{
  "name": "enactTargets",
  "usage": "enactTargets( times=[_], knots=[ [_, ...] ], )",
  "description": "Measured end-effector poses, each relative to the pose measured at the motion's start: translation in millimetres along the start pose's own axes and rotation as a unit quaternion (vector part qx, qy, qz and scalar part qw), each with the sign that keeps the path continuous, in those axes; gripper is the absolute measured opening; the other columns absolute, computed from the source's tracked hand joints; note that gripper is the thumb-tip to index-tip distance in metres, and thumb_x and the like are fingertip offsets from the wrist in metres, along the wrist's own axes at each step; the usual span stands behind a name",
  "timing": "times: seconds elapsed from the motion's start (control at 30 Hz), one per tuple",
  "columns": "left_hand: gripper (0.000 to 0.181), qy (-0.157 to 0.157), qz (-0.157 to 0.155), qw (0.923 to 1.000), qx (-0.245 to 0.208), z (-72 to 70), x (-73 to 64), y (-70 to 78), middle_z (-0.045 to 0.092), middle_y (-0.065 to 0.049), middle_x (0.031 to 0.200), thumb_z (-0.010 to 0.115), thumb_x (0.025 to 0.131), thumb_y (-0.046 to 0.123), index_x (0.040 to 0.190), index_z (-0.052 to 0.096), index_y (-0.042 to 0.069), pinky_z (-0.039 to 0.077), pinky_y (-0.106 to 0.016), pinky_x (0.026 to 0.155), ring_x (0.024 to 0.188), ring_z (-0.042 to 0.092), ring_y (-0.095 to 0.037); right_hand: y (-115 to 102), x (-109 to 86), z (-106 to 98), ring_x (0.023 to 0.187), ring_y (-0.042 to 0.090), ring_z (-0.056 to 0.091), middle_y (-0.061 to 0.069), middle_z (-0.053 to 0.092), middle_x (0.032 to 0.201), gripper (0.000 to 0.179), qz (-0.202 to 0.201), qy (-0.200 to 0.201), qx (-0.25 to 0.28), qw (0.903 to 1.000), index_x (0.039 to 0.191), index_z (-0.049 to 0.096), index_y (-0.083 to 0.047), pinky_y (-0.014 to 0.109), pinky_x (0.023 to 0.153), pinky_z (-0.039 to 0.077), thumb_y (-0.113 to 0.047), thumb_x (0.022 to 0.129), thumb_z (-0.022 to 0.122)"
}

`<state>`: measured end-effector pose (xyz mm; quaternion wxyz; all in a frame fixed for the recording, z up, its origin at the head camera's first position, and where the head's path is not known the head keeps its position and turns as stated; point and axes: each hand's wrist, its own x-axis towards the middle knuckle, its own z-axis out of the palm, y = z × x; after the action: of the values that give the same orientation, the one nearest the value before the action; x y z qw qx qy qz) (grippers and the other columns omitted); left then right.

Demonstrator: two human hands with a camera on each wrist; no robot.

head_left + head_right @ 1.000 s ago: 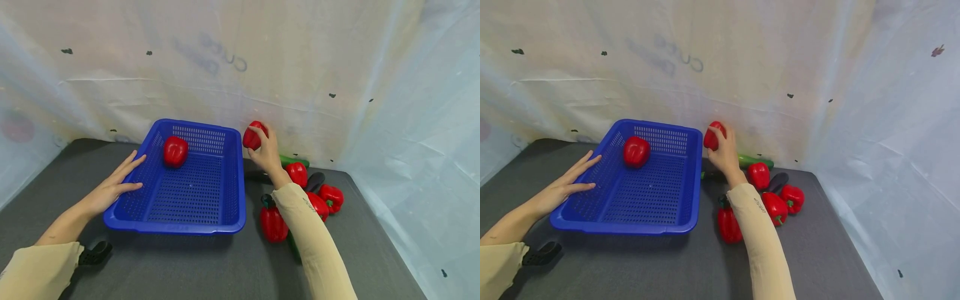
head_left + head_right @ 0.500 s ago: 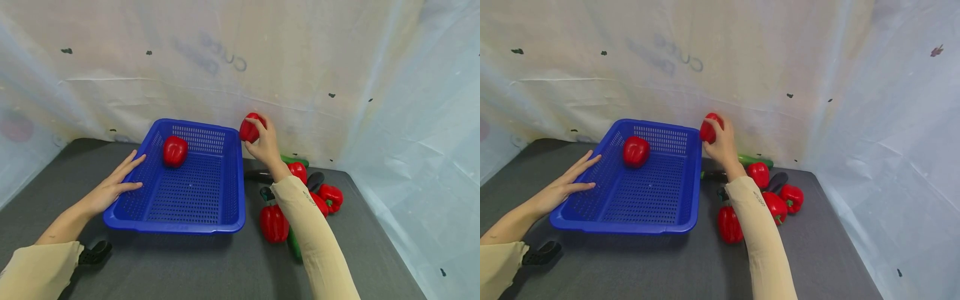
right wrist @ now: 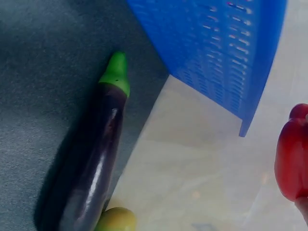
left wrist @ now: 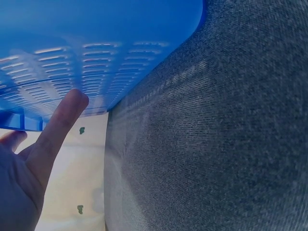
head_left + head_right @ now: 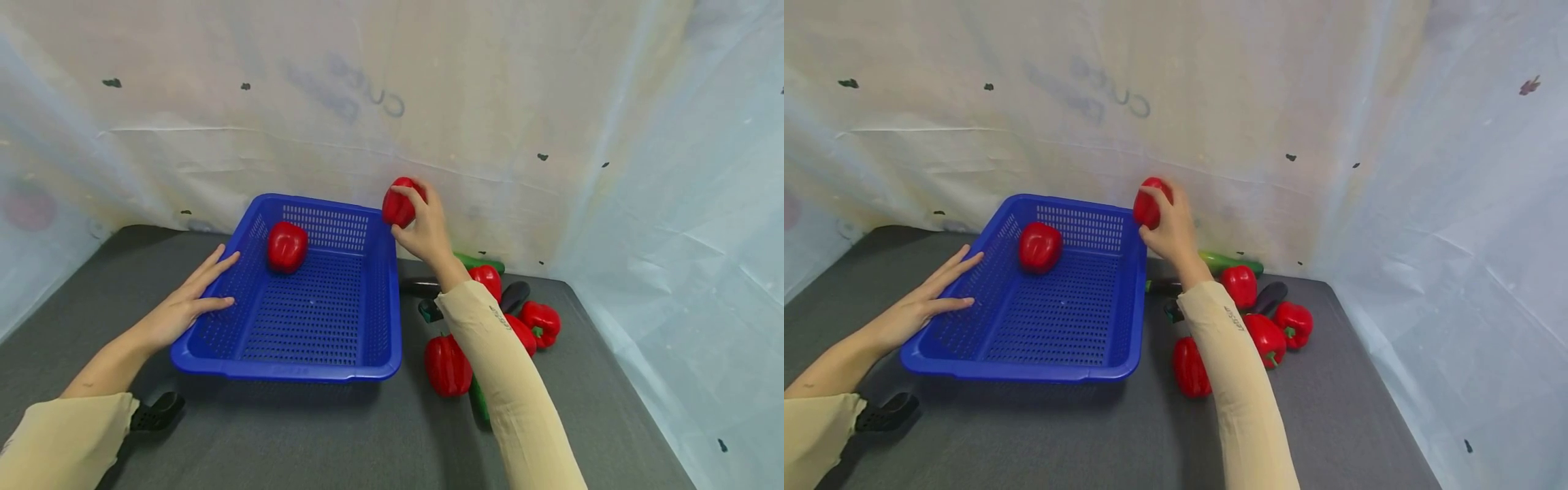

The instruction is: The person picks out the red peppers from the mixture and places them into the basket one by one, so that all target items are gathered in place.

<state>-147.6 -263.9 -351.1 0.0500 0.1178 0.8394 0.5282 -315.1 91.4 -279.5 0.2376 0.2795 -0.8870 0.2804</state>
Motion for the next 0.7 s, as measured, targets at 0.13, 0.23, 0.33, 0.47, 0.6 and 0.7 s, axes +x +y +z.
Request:
enactTargets(
  times=[0.13,0.23,0.33,0.47,0.6,0.7],
  knots=[
    [0.07,0.0,-0.002,1.0,0.003,-0.4,0.0,0.0,-0.025,-0.006,0.159,0.046,0.1,0.018,0.155,0.003,0.018,0.017,-0.081,0.094,0.14,-0.018,-0.051,-6.2,4.0,0.6,0.133,0.028,0.037,0.011,0.038,0.146,0.059,-0.003,-0.002,0.004,1.0,0.129,0.055,-0.016,0.043,0.099,0.047,-0.008,0.074,0.075],
    [0.07,0.001,-0.005,1.0,0.004,-0.5,-0.1,0.0,-0.025,-0.006,0.159,0.046,0.1,0.019,0.155,0.003,0.018,0.017,-0.081,0.093,0.14,-0.017,-0.052,-12.1,7.4,2.1,0.132,0.028,0.039,0.011,0.039,0.146,0.06,-0.011,-0.005,0.008,0.9999,0.129,0.055,-0.015,0.042,0.098,0.048,-0.009,0.074,0.076],
    [0.07,0.002,-0.005,1.0,0.002,-0.5,-0.4,0.0,-0.025,-0.006,0.159,0.046,0.1,0.018,0.155,0.003,0.017,0.017,-0.081,0.094,0.14,-0.017,-0.052,-18.4,10.4,3.9,0.132,0.028,0.04,0.011,0.039,0.146,0.06,-0.014,-0.012,0.012,0.9997,0.13,0.055,-0.015,0.042,0.099,0.047,-0.009,0.074,0.076],
    [0.07,0.001,0.002,1.0,-0.004,-0.2,0.1,0.3,-0.025,-0.007,0.159,0.046,0.1,0.018,0.155,0.004,0.016,0.014,-0.08,0.096,0.14,-0.02,-0.049,-25.1,12.9,6.4,0.133,0.028,0.039,0.009,0.038,0.147,0.062,-0.005,-0.022,0.013,0.9997,0.131,0.054,-0.016,0.041,0.098,0.049,-0.008,0.074,0.077],
    [0.07,0.003,0.003,1.0,-0.002,0.7,0.3,0.5,-0.025,-0.006,0.158,0.046,0.1,0.018,0.155,0.003,0.017,0.012,-0.081,0.096,0.14,-0.021,-0.049,-30.7,15.5,8.8,0.132,0.028,0.04,0.009,0.038,0.147,0.062,-0.001,-0.03,0.014,0.9995,0.131,0.054,-0.017,0.04,0.097,0.05,-0.009,0.074,0.077],
    [0.07,0.005,0.003,1.0,-0.001,1.4,0.5,0.6,-0.025,-0.006,0.159,0.046,0.1,0.017,0.155,0.003,0.016,0.011,-0.081,0.096,0.14,-0.021,-0.049,-34.4,17.8,10.0,0.132,0.029,0.04,0.009,0.039,0.146,0.061,-0.003,-0.032,0.02,0.9993,0.131,0.055,-0.016,0.04,0.096,0.05,-0.01,0.074,0.076]
  ],
)
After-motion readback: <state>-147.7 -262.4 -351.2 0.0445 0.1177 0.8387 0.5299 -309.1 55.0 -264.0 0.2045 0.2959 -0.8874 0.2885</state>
